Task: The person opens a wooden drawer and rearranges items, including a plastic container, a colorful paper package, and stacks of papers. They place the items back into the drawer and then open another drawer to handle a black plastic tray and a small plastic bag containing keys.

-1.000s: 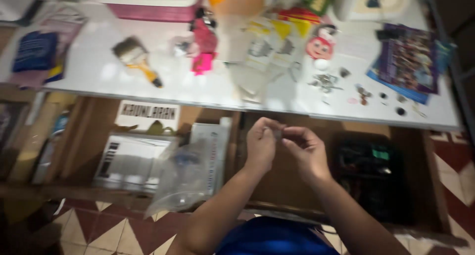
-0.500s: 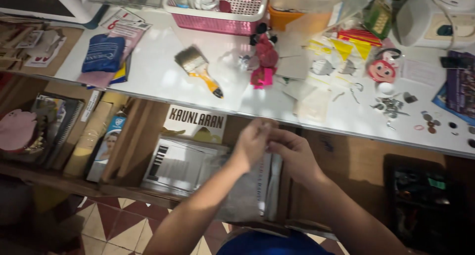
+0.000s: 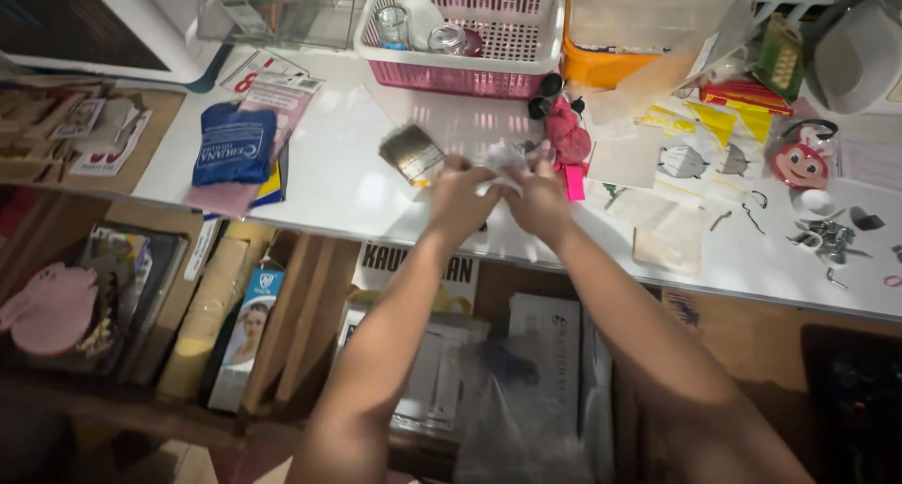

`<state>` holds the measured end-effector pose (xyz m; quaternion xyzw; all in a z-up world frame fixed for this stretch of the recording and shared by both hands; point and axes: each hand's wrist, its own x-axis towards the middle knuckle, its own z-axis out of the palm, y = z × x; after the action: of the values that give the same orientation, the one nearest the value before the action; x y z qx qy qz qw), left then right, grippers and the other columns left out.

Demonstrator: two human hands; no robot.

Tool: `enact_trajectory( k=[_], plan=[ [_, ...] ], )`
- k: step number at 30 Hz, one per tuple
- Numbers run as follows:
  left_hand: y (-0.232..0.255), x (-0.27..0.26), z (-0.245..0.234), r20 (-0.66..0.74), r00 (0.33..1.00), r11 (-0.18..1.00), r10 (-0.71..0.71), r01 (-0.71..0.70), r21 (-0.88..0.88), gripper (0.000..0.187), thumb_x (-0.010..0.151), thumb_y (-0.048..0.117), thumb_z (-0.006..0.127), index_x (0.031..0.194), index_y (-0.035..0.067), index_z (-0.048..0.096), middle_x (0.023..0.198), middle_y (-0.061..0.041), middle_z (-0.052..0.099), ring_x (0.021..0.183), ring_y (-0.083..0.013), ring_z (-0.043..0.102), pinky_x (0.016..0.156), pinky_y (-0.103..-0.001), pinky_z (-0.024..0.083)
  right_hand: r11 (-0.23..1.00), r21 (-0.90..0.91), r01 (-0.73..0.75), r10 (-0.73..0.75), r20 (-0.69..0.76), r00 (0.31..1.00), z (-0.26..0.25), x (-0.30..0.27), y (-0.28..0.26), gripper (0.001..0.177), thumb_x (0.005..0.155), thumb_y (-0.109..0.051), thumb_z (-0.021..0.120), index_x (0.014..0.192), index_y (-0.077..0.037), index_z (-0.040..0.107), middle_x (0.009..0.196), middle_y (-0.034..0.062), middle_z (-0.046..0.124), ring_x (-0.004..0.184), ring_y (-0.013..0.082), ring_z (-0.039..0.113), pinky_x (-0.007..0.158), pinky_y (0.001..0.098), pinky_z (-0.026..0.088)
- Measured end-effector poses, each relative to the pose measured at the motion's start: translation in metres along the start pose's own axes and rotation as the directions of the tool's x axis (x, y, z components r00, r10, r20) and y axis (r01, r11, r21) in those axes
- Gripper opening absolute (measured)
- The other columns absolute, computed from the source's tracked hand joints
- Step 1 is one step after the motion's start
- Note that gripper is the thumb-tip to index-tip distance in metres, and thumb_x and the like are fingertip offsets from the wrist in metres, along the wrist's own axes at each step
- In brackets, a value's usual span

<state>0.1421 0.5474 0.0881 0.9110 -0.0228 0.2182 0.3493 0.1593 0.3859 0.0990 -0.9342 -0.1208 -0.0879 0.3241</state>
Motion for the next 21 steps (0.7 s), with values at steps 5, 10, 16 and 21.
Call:
enact_trajectory(
  k=[5, 10, 16, 21],
  plan=[
    [-0.039, 0.058, 0.048, 0.666, 0.695, 0.388, 0.271, -0.712, 0.585, 0.028, 0.093, 0.040, 0.068, 0.119, 0.048, 0.072, 0.127, 0.028, 0.064, 0.129, -0.0016, 0.057, 0.118, -0.044, 0.037, 0.987, 0.086, -0.134, 0.146, -0.148, 0.978, 0.012, 0.031, 0.048, 0.020, 0.095, -0.037, 0.077, 0.113, -0.029, 0.080, 0.108, 0.0008, 0.077, 0.104, 0.0263, 0.072, 0.091, 0.0407, 0.057],
    [-0.006, 0.062, 0.019, 0.138, 0.988, 0.997, -0.073, 0.069, 0.031, 0.030, 0.086, 0.036, 0.072, 0.103, 0.011, 0.077, 0.091, -0.009, 0.074, 0.094, -0.0307, 0.072, 0.087, -0.045, 0.055, 0.990, 0.143, 0.011, 0.030, -0.280, 0.959, -0.030, 0.052, 0.052, 0.024, 0.081, -0.006, 0.079, 0.097, -0.024, 0.083, 0.091, 0.0053, 0.075, 0.096, 0.0290, 0.073, 0.085, 0.0391, 0.058],
    [-0.008, 0.042, 0.018, -0.144, 0.987, 0.985, 0.068, -0.090, -0.150, 0.025, 0.075, 0.023, 0.080, 0.096, 0.011, 0.076, 0.089, -0.009, 0.070, 0.087, -0.0317, 0.072, 0.080, -0.039, 0.058, 0.982, 0.185, -0.037, 0.065, -0.148, 0.987, -0.039, 0.038, 0.047, 0.027, 0.078, -0.006, 0.071, 0.097, -0.021, 0.083, 0.092, 0.0102, 0.073, 0.091, 0.0290, 0.072, 0.082, 0.0399, 0.058],
    [-0.007, 0.025, 0.007, 0.041, 0.961, 0.890, -0.273, 0.269, -0.368, 0.039, 0.086, 0.050, 0.072, 0.091, 0.012, 0.077, 0.085, -0.011, 0.071, 0.091, -0.0312, 0.073, 0.078, -0.040, 0.057, 0.969, 0.182, 0.164, -0.094, -0.341, 0.935, -0.038, 0.013, 0.015, 0.025, 0.085, 0.002, 0.067, 0.096, -0.014, 0.084, 0.096, 0.0134, 0.069, 0.090, 0.0344, 0.071, 0.079, 0.0403, 0.057]
  ],
)
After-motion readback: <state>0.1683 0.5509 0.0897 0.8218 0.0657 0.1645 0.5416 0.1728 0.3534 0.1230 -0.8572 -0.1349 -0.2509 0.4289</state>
